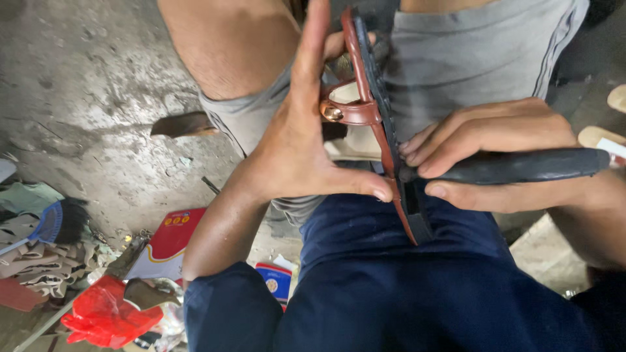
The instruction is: The person is assembling sandals by attaching black rubber soles to brown plastic upper parts. They use a heated tool to press the sole onto the upper, ensuring a secure bond. The process is repeated for multiple sandals.
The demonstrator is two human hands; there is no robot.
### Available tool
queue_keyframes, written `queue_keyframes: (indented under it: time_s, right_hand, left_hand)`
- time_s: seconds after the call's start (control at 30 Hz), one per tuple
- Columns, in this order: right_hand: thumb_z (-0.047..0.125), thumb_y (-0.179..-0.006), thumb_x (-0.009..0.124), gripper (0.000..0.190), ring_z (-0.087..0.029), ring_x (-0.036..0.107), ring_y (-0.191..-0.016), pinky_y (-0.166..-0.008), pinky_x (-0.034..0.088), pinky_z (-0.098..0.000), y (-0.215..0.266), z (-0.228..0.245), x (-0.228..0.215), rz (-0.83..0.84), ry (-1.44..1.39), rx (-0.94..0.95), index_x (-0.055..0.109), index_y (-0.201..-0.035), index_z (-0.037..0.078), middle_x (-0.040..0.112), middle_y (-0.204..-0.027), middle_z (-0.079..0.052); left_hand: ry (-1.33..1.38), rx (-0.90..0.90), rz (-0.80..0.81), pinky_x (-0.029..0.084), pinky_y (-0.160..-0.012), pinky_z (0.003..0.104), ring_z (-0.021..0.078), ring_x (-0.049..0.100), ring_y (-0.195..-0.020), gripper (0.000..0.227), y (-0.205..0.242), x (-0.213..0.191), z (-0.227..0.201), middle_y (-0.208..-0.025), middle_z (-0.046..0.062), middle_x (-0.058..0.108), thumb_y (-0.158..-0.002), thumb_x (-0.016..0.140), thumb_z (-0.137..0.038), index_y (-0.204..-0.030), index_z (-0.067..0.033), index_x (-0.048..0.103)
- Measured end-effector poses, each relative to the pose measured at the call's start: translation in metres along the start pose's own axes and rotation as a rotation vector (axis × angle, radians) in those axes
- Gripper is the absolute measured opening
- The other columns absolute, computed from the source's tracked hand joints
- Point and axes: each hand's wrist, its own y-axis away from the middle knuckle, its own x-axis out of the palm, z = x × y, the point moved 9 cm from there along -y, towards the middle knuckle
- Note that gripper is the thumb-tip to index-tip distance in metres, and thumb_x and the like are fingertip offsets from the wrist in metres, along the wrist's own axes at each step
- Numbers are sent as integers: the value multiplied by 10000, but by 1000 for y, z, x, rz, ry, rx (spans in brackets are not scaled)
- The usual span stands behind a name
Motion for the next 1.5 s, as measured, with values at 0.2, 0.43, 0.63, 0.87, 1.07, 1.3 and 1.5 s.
queue_keyframes:
  time_s: [0.2, 0.43, 0.63, 0.87, 1.07, 1.3, 1.5]
  right_hand:
    - [118, -823, 807, 188, -275, 772, -953, -859, 644, -384, 3, 7, -1, -277, -57, -138, 686, -944, 41, 735, -933, -150]
    - [88, -817, 801, 185, -293, 777, -950, -882, 667, -397, 1, 35, -12, -300, -22, -178, 687, -950, 30, 729, -930, -143]
    - [55, -783, 807, 198, -287, 785, -938, -888, 669, -409, 1, 42, -18, -172, -11, -174, 694, -942, 26, 737, -929, -160]
    - [49, -785, 809, 196, -261, 808, -908, -844, 671, -376, -4, 49, -16, -72, -103, -102, 704, -950, 51, 756, -935, -155]
    - [138, -786, 836, 196, -191, 781, -897, -781, 617, -302, -5, 61, -12, 194, 110, 107, 772, -971, 129, 801, -942, -53]
    - [109, -861, 770, 159, -227, 763, -976, -854, 628, -324, -28, 62, -35, -65, 223, -124, 690, -971, 28, 747, -997, -128]
    - [22, -909, 765, 155, -213, 753, -980, -917, 621, -307, -2, -3, -28, -373, -69, -107, 675, -1030, -18, 717, -989, -164]
  left_hand:
    - [-111, 112, -94, 582, -1109, 333, 185, 495, -1395, 1132, -2, -17, -27, -1588, 47, 359, -818, 1025, -379, -1609, -160, 245]
    - [-36, 109, -74, 647, -1045, 320, 169, 578, -1272, 964, -1, -4, -42, -1466, 47, 455, -873, 964, -374, -1594, -215, 343]
    - [-36, 139, -74, 630, -1011, 314, 166, 596, -1216, 905, 1, 2, -51, -1381, 39, 482, -900, 938, -346, -1590, -221, 368]
    - [-92, 206, -108, 632, -974, 274, 151, 589, -1210, 818, 6, 3, -71, -1372, 37, 498, -880, 941, -343, -1510, -215, 436]
    - [-301, 315, -187, 577, -982, 291, 161, 581, -1209, 865, 13, 10, -93, -1306, 5, 533, -813, 971, -336, -1481, -227, 432]
    - [51, 86, -122, 609, -1109, 355, 209, 628, -1339, 850, -29, -20, -65, -1485, 71, 497, -838, 906, -206, -1542, -216, 430]
    - [16, 215, -67, 497, -1247, 399, 214, 518, -1401, 911, -19, -14, -48, -1481, 92, 450, -846, 927, -183, -1562, -159, 365]
